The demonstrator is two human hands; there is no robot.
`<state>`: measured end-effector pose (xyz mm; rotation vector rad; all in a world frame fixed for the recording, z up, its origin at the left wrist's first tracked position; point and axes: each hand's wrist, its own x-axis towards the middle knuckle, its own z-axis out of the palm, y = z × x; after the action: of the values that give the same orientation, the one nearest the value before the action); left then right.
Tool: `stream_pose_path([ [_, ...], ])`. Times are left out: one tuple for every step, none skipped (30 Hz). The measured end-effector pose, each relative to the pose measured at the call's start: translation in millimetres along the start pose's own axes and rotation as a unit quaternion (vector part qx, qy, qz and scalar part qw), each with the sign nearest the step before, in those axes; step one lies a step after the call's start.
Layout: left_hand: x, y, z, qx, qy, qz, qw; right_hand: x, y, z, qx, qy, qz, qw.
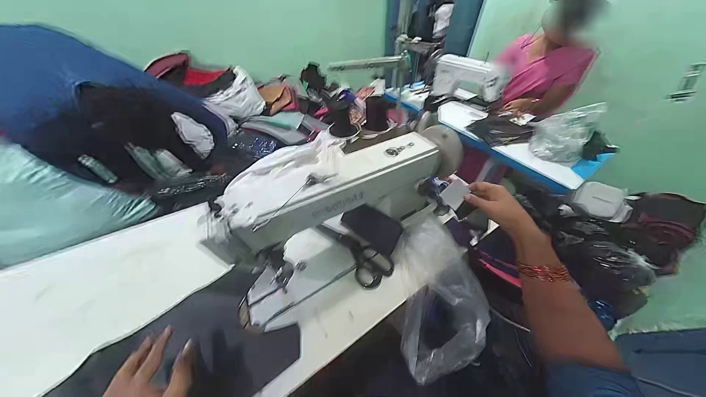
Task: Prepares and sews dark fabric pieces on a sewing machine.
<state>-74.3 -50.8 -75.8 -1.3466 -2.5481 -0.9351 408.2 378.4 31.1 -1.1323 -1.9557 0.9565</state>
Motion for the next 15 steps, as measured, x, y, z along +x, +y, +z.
stream_pose_path([
  [-1.1, -0.8, 1.1, 0.047, -0.017, -0.051, 0.997, -11.3, -10.7, 14.1, 0.010, -0.023, -0.003, 1.000],
  [-2.8, -1.7, 4.5, 0.082, -0.025, -0.093, 0.992, -20.9, -19.2, 29.3, 0.011, -0.051, -0.009, 0.999],
  [-4.9, -4.8, 8.9, 0.107, -0.028, -0.118, 0.987, -29.8, -24.5, 46.2, 0.008, -0.082, -0.017, 0.996],
  [-8.4, -8.9, 12.7, 0.121, -0.035, -0.135, 0.983, -37.9, -27.5, 64.8, -0.002, -0.115, -0.028, 0.993],
  [-11.3, -13.7, 15.9, 0.139, -0.040, -0.141, 0.979, -44.8, -31.1, 83.4, -0.013, -0.147, -0.036, 0.988],
  [-13.3, -18.1, 17.1, 0.148, -0.041, -0.140, 0.978, -51.5, -36.1, 101.2, -0.020, -0.178, -0.030, 0.983],
  [-14.9, -22.6, 16.1, 0.150, -0.047, -0.133, 0.979, -57.1, -39.0, 118.1, -0.025, -0.199, -0.023, 0.979],
  [-16.6, -28.0, 14.3, 0.148, -0.051, -0.121, 0.980, -61.2, -39.6, 133.0, -0.030, -0.214, -0.018, 0.976],
  [-17.8, -34.1, 12.2, 0.146, -0.056, -0.107, 0.982, -63.4, -40.1, 145.4, -0.034, -0.225, -0.012, 0.974],
  [-19.4, -40.9, 9.8, 0.145, -0.063, -0.092, 0.983, -64.9, -40.8, 155.5, -0.036, -0.233, -0.004, 0.972],
  [-20.8, -47.8, 7.7, 0.144, -0.069, -0.078, 0.984, -65.8, -42.2, 163.2, -0.038, -0.240, 0.004, 0.970],
  [-22.0, -54.5, 5.9, 0.143, -0.071, -0.061, 0.985, -66.2, -43.7, 169.6, -0.040, -0.245, 0.012, 0.969],
  [-23.7, -61.0, 4.8, 0.141, -0.070, -0.045, 0.986, -66.3, -45.4, 175.0, -0.044, -0.248, 0.020, 0.967],
  [-25.7, -66.2, 3.7, 0.137, -0.067, -0.030, 0.988, -66.3, -47.0, 179.6, -0.056, -0.248, 0.028, 0.967],
  [-27.1, -68.7, 2.4, 0.134, -0.066, -0.019, 0.989, -65.9, -48.4, 183.1, -0.078, -0.243, 0.034, 0.966],
])
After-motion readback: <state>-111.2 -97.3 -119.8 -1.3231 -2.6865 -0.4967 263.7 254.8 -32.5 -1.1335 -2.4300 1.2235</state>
